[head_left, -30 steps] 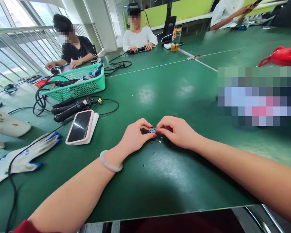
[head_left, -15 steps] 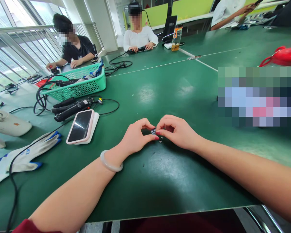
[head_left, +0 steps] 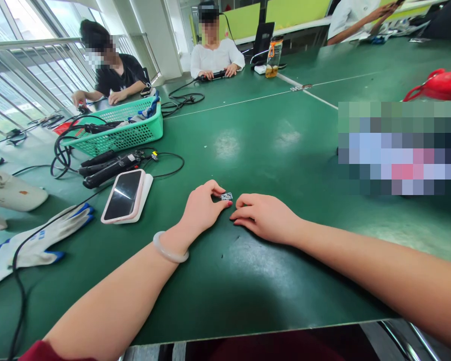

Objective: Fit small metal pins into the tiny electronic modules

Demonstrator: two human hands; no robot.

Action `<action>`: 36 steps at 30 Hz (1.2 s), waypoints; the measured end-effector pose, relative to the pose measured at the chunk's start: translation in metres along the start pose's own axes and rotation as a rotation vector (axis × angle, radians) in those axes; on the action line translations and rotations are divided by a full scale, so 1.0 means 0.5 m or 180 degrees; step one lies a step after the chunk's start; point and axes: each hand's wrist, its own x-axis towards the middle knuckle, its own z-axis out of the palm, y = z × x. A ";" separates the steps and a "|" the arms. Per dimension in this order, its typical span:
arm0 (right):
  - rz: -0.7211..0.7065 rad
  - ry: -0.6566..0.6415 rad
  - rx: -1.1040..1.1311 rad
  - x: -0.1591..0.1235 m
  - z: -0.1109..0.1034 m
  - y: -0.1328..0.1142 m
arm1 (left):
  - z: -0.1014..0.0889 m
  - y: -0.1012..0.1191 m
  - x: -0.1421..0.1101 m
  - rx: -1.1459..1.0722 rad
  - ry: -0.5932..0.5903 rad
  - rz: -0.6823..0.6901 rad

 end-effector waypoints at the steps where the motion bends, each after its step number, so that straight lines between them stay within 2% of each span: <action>1: -0.0006 0.0000 -0.0059 0.001 0.001 -0.001 | 0.000 0.000 0.000 0.0002 0.0000 0.0009; 9: 0.0018 -0.0037 -0.0084 0.002 -0.008 0.000 | 0.001 0.003 -0.002 0.0002 -0.0061 -0.0019; 16: -0.0599 0.0026 -0.0273 0.002 0.006 -0.009 | 0.000 0.004 -0.001 0.0027 -0.0004 -0.0002; 20: -0.0685 0.0147 -0.0276 0.001 0.010 -0.009 | -0.001 0.007 -0.001 0.0068 -0.0008 -0.0026; 28: -0.0292 0.0163 0.0150 0.000 -0.001 -0.002 | -0.001 0.009 -0.003 0.0047 -0.0055 -0.0073; 36: 0.0337 0.0969 0.0179 0.004 -0.013 0.015 | -0.002 0.024 -0.011 0.0046 -0.0205 0.0276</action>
